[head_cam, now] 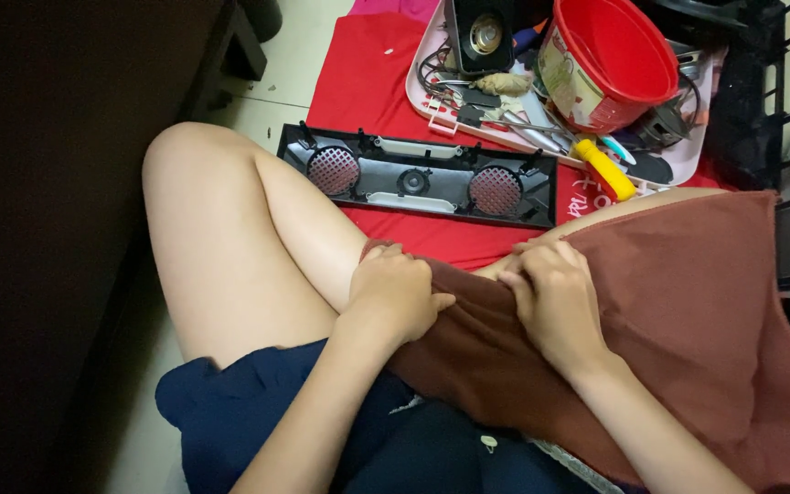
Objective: Sanding or cleaning the edges of a plastic electronic housing and sorting small screws in a red bowl.
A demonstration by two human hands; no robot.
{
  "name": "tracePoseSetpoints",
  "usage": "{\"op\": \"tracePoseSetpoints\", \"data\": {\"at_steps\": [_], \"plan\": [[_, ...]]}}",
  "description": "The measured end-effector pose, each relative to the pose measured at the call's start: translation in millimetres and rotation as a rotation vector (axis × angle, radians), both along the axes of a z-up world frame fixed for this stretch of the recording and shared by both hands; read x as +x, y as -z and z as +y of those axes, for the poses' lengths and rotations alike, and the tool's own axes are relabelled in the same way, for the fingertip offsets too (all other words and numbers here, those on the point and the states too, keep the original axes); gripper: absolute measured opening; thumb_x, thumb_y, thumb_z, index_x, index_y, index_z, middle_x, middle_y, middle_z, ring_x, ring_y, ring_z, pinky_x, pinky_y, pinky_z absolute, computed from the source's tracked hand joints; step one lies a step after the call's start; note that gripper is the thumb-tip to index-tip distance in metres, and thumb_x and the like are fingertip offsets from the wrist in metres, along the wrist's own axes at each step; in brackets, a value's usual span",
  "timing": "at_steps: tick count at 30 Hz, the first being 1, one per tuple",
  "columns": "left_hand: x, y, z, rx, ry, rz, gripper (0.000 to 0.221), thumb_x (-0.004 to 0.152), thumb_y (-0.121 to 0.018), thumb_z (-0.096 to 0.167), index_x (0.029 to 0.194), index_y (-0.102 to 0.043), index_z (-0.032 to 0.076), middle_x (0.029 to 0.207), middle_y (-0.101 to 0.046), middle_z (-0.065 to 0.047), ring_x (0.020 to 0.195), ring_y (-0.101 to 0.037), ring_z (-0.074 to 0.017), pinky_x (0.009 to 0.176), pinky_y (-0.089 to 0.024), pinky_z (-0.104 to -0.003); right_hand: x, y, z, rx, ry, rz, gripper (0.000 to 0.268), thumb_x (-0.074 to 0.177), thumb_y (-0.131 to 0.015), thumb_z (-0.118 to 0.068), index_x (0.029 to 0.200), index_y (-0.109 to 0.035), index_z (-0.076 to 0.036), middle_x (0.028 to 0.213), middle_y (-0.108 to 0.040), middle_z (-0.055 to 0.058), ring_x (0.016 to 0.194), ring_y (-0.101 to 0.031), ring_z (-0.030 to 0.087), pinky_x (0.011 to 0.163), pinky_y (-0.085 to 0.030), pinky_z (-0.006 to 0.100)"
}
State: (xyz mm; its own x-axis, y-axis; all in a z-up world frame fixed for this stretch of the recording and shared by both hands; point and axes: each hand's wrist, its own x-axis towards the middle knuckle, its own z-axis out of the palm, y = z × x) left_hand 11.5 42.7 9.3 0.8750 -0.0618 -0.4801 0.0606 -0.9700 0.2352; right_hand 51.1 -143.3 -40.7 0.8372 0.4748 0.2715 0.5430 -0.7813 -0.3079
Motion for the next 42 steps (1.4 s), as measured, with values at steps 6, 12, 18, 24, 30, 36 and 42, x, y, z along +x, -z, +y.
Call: {"op": "tracePoseSetpoints", "data": {"at_steps": [6,12,18,24,30,36,42], "plan": [[-0.6,-9.6,1.4,-0.032,0.000,0.021,0.052,0.082,-0.053,0.040,0.112,-0.056,-0.003,0.123,-0.052,-0.015,0.125,-0.036,-0.0284,0.106,-0.021,-0.037,-1.5,-29.8,-2.8,0.301,0.164,-0.318,0.013,0.094,-0.064,-0.022,0.087,-0.058,-0.013,0.089,-0.059,0.001,0.095,-0.050,0.025,0.084,-0.034,0.037],[-0.9,-1.1,1.1,-0.009,0.020,0.015,0.051,0.081,-0.056,0.040,0.110,-0.057,-0.002,0.120,-0.054,-0.016,0.124,-0.037,-0.0285,0.106,-0.021,-0.036,-5.1,-36.3,4.2,0.303,0.002,-0.321,0.006,0.086,-0.064,-0.012,0.081,-0.060,-0.012,0.084,-0.061,0.002,0.083,-0.055,0.026,0.076,-0.037,0.037],[1.0,-2.4,1.8,-0.040,0.006,-0.105,0.041,0.078,-0.060,0.037,0.096,-0.064,0.001,0.095,-0.063,-0.017,0.101,-0.055,-0.0314,0.092,-0.036,-0.040,-9.0,-27.9,11.4,0.009,-0.161,-0.045,0.015,0.075,-0.064,-0.023,0.083,-0.070,-0.012,0.094,-0.068,0.006,0.103,-0.058,0.023,0.094,-0.036,0.039],[20.9,-4.4,5.9,-0.279,-0.032,-0.411,0.018,0.082,-0.053,0.017,0.094,-0.060,0.007,0.082,-0.063,-0.012,0.084,-0.063,-0.0332,0.073,-0.050,-0.044,-11.3,-42.0,16.4,0.004,-0.180,0.069,0.020,0.075,-0.062,-0.017,0.089,-0.069,-0.006,0.100,-0.066,0.012,0.104,-0.058,0.028,0.097,-0.034,0.042],[21.0,42.8,7.9,-0.254,-0.041,-0.513,0.018,0.086,-0.042,0.022,0.077,-0.054,0.012,0.069,-0.059,-0.008,0.074,-0.063,-0.0304,0.065,-0.051,-0.044,-6.9,-35.6,8.8,0.106,-0.174,0.014,0.007,0.078,-0.062,-0.014,0.080,-0.068,-0.017,0.078,-0.069,-0.005,0.084,-0.063,0.014,0.084,-0.043,0.032],[20.6,25.8,11.2,-0.363,-0.175,-0.520,0.021,0.086,-0.044,0.026,0.078,-0.057,0.011,0.071,-0.061,-0.010,0.075,-0.063,-0.0339,0.067,-0.050,-0.047,14.8,-32.7,2.2,0.114,-0.060,-0.054,0.009,0.069,-0.074,-0.023,0.066,-0.067,-0.020,0.061,-0.062,-0.002,0.069,-0.059,0.020,0.071,-0.045,0.033],[18.7,29.1,12.1,-0.395,-0.226,-0.582,0.023,0.082,-0.052,0.033,0.074,-0.055,0.012,0.065,-0.059,-0.009,0.069,-0.064,-0.0334,0.063,-0.051,-0.046,131.2,-11.7,-19.5,0.560,0.487,0.551,0.049,0.097,-0.039,-0.043,0.071,-0.061,-0.008,0.066,-0.063,0.011,0.056,-0.062,0.016,0.041,-0.039,0.023]]}}
